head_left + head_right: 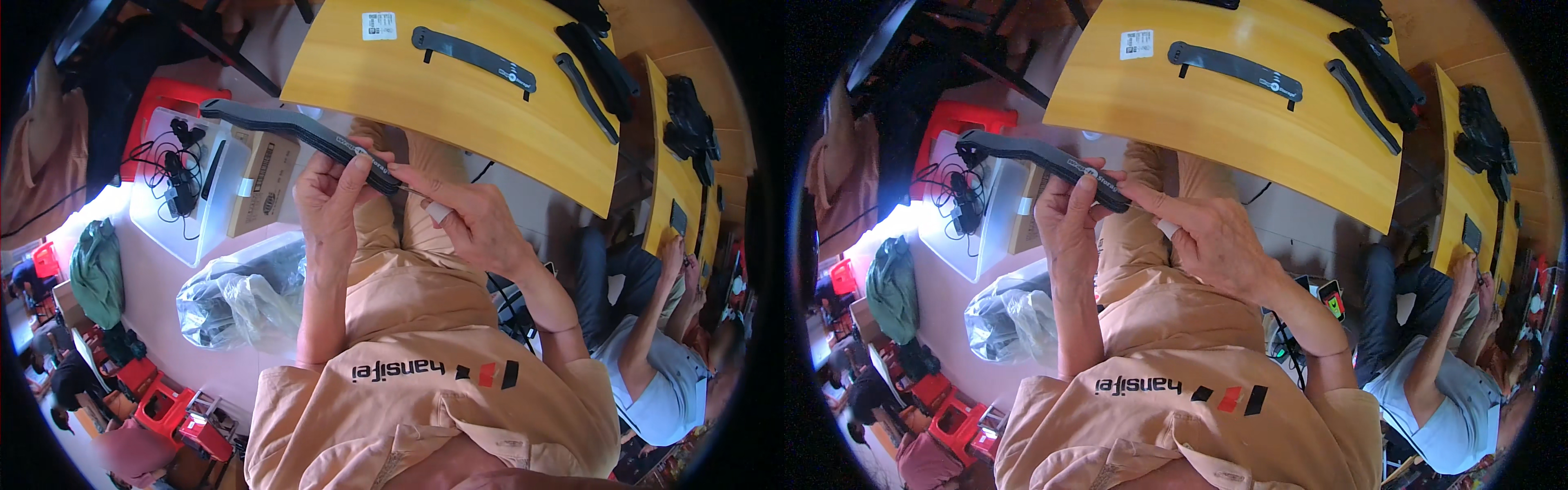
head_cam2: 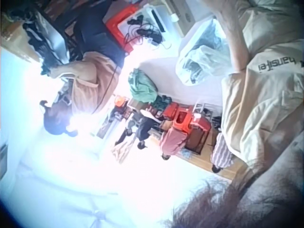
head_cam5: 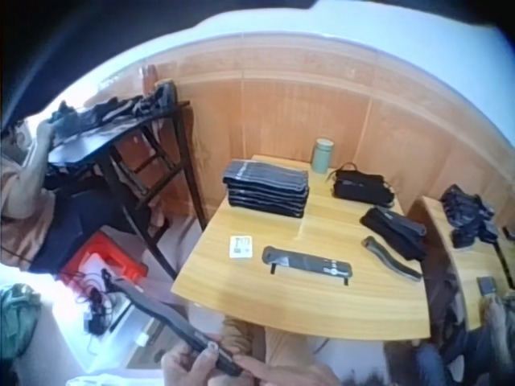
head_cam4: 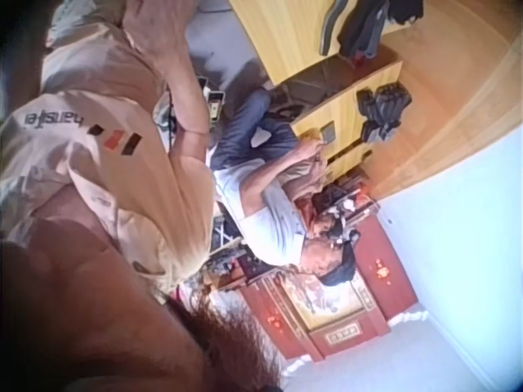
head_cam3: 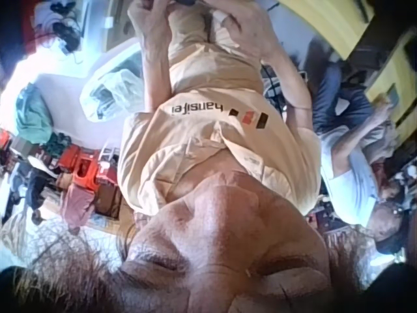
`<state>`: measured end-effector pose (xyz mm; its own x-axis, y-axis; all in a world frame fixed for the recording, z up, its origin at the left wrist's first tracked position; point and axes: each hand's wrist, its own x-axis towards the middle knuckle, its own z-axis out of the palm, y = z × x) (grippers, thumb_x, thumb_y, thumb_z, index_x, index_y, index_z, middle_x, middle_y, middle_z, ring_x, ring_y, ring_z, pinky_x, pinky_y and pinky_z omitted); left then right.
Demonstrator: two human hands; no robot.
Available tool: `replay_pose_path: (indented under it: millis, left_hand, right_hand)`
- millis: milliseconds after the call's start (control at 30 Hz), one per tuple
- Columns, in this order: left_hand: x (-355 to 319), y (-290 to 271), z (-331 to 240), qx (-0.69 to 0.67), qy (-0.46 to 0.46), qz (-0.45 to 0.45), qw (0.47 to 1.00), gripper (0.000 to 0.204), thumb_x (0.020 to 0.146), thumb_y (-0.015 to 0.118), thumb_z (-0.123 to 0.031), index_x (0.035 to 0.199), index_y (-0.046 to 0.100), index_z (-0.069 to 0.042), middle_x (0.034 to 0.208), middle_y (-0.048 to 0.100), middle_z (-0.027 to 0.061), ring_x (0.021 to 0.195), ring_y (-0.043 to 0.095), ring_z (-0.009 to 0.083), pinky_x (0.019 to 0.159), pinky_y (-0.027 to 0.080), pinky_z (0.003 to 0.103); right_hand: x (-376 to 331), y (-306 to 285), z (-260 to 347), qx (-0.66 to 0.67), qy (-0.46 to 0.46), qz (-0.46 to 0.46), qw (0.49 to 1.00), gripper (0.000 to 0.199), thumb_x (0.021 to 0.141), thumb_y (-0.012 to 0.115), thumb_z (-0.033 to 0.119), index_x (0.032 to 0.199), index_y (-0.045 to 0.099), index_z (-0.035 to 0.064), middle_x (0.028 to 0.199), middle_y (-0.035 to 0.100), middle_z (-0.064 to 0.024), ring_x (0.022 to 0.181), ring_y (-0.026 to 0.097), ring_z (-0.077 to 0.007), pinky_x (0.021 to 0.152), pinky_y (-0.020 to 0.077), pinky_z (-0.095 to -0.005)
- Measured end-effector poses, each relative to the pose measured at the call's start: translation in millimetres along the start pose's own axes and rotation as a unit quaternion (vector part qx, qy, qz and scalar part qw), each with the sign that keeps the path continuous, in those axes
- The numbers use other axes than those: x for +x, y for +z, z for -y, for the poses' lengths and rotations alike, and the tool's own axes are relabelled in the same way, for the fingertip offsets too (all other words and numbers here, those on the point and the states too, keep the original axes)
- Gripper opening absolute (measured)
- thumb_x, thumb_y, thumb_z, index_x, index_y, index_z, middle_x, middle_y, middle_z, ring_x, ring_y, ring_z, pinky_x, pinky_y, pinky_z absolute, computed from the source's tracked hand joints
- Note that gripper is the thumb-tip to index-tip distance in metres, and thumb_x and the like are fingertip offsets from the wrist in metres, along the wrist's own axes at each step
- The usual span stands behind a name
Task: The recorder is assembling black industrial straps by attaching labels and using a small screwdriver tool.
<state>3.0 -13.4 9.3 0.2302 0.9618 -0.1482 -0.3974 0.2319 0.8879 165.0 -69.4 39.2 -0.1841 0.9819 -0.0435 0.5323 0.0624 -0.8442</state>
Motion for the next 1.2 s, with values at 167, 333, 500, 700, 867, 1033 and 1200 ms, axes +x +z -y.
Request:
replay_pose_path:
  millis: [167,333,500,700,867,1033,1200]
  left_hand:
    - [2,5,-2,0.005,-0.006,-0.006,1.0,0.022,0.083,0.058,-0.008,0.102,0.053,0.001,0.088,0.063,0.0127,0.08,0.061,0.0145,0.069,0.053,0.026]
    - [1,8,1,0.001,0.0,-0.018,1.0,0.023,0.082,0.059,-0.007,0.103,0.053,0.001,0.089,0.063,0.0119,0.08,0.061,0.014,0.069,0.052,0.025]
    - [-3,15,2,0.032,0.005,-0.052,0.998,0.025,0.082,0.06,-0.009,0.103,0.053,0.0,0.09,0.063,0.0113,0.081,0.06,0.0126,0.069,0.05,0.022]
    - [-5,19,9,0.041,0.027,-0.079,0.996,0.025,0.081,0.062,-0.01,0.102,0.053,-0.001,0.092,0.064,0.0101,0.081,0.059,0.01,0.066,0.048,0.019]
    - [-2,20,24,0.028,0.074,-0.102,0.992,0.024,0.08,0.062,-0.008,0.101,0.053,-0.002,0.091,0.064,0.0087,0.076,0.058,0.0071,0.064,0.045,0.018]
    - [-1,20,17,0.056,0.054,-0.119,0.99,0.023,0.08,0.062,-0.008,0.1,0.054,-0.003,0.089,0.064,0.0075,0.074,0.057,0.0069,0.065,0.046,0.018]
    - [-2,15,19,0.089,0.036,-0.111,0.989,0.023,0.079,0.063,-0.009,0.1,0.054,-0.003,0.086,0.064,0.0063,0.074,0.058,0.007,0.064,0.047,0.019]
  right_hand:
    - [0,0,-5,-0.04,-0.041,-0.036,0.998,0.059,0.069,0.047,-0.004,0.124,0.047,0.0178,0.074,0.06,-0.0125,0.06,0.058,-0.0288,0.053,0.0459,-0.0369]
    - [-1,1,-5,-0.081,-0.036,-0.046,0.995,0.06,0.07,0.048,-0.004,0.124,0.047,0.0205,0.07,0.059,-0.012,0.06,0.058,-0.0291,0.051,0.0451,-0.0377]
    - [-2,0,-8,-0.113,0.009,-0.027,0.993,0.06,0.069,0.049,-0.004,0.124,0.046,0.0212,0.067,0.058,-0.0142,0.06,0.057,-0.0307,0.052,0.0445,-0.0394]
    - [1,3,-10,-0.023,0.019,-0.051,0.998,0.056,0.072,0.045,-0.005,0.122,0.05,0.0211,0.067,0.058,-0.0162,0.06,0.058,-0.0302,0.055,0.0456,-0.0391]
    - [3,17,-24,0.141,0.061,-0.052,0.987,0.055,0.073,0.041,-0.008,0.121,0.05,0.0195,0.068,0.058,-0.0174,0.061,0.061,-0.0257,0.057,0.0473,-0.0351]
    - [5,19,-19,0.047,0.015,-0.088,0.995,0.056,0.072,0.043,-0.006,0.122,0.049,0.0183,0.072,0.059,-0.016,0.06,0.059,-0.0276,0.055,0.0473,-0.0348]
    - [4,8,-10,-0.134,-0.022,-0.055,0.989,0.056,0.071,0.047,-0.003,0.123,0.048,0.018,0.074,0.059,-0.0148,0.059,0.058,-0.0298,0.052,0.0459,-0.0364]
